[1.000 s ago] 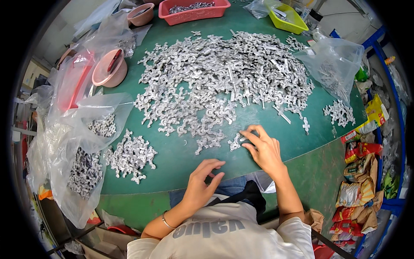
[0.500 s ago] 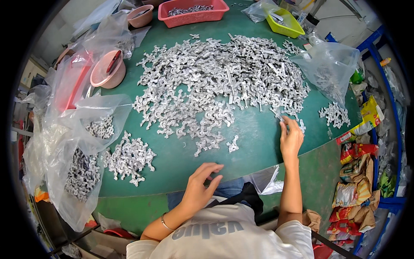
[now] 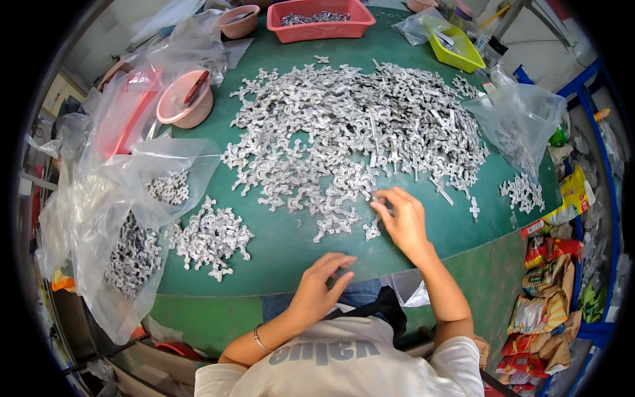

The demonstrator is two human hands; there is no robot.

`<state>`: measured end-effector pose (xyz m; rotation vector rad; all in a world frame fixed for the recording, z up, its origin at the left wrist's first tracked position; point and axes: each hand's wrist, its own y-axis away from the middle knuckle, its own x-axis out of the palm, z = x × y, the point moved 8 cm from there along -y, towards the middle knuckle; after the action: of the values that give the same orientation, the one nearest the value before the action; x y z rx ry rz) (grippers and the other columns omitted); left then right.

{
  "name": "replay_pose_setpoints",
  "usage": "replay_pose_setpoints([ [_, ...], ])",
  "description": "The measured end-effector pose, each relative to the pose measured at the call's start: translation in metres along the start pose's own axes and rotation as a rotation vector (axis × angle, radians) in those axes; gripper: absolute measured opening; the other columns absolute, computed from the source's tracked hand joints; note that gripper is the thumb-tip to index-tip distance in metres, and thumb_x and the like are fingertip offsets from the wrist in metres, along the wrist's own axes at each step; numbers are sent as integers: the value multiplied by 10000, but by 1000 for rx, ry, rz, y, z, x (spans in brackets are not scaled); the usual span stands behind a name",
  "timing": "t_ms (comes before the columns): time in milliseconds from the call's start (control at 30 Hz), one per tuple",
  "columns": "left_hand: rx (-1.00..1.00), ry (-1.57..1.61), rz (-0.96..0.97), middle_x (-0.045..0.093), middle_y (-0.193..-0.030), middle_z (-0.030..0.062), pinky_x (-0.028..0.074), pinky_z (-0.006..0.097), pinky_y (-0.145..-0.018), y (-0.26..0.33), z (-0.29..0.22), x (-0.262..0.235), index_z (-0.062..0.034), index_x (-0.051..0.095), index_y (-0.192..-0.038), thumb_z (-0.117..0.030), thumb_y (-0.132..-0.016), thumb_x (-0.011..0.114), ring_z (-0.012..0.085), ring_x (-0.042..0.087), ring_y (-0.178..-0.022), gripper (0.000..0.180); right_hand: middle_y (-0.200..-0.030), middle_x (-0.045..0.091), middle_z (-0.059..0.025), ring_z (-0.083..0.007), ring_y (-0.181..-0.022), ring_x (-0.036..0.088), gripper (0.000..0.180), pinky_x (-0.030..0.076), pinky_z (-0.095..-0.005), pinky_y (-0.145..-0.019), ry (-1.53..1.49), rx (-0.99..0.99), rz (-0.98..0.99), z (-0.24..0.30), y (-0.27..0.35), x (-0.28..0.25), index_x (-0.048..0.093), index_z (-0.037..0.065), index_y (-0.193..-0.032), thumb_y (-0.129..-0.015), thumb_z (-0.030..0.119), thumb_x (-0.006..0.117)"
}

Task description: The person picks up metal parts from a pile on a table, turns them over by hand, and places them into plastic bags or onto smaller piles.

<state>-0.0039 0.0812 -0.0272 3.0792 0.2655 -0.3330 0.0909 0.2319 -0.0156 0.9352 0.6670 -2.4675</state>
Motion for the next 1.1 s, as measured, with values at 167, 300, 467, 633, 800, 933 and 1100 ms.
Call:
replay_pose_setpoints([
  [167, -13, 16, -1, 578, -940, 103, 450, 255, -687, 1, 3, -4, -1, 567, -1024, 8, -770, 583, 172, 557, -834, 255, -775, 550, -104, -301, -608, 591, 125, 448, -393, -514, 350, -93, 108, 11, -11, 23, 567, 44, -783, -767, 164, 597],
  [300, -7, 24, -14, 578, -940, 102, 452, 255, -683, 1, 6, -8, -1, 567, -1024, 8, -771, 584, 172, 560, -829, 254, -784, 551, -102, -322, -610, 575, 128, 436, -403, -512, 482, -83, 163, 15, -8, 30, 580, 44, -815, -757, 155, 607],
  [467, 4, 34, -8, 568, -948, 103, 455, 270, -686, 0, 7, -12, -13, 553, -1036, -22, -784, 579, 195, 565, -836, 253, -800, 530, -129, -342, -590, 573, 123, 435, -428, -497, 456, -80, 174, 11, -15, 29, 527, 26, -782, -772, 138, 575],
  [633, -2, 54, -54, 582, -936, 105, 452, 255, -681, -2, 6, -23, 1, 566, -1020, 3, -775, 582, 180, 563, -824, 245, -826, 544, -112, -346, -624, 558, 85, 428, -436, -542, 404, 36, 144, 9, -12, 20, 559, 43, -800, -769, 117, 590],
  [800, 15, 76, -80, 584, -937, 105, 452, 258, -682, -2, 6, -31, 2, 569, -1011, -2, -781, 579, 185, 564, -826, 231, -914, 532, -104, -361, -610, 566, 118, 419, -470, -532, 465, 26, 171, 15, -2, 24, 502, 59, -875, -801, 142, 539],
  [933, 13, 95, -84, 582, -947, 107, 454, 264, -691, -5, 5, -35, 2, 570, -1011, 0, -783, 574, 187, 565, -836, 228, -916, 545, -96, -349, -592, 571, 130, 428, -445, -499, 466, -23, 147, 14, 4, 21, 528, 68, -914, -800, 127, 539],
  [1100, 18, 100, -94, 576, -943, 108, 459, 268, -699, -7, 6, -38, -2, 565, -1020, -7, -787, 573, 193, 567, -838, 234, -904, 561, -92, -326, -601, 576, 101, 441, -423, -514, 380, 3, 130, 7, 1, 12, 577, 74, -875, -777, 94, 567],
])
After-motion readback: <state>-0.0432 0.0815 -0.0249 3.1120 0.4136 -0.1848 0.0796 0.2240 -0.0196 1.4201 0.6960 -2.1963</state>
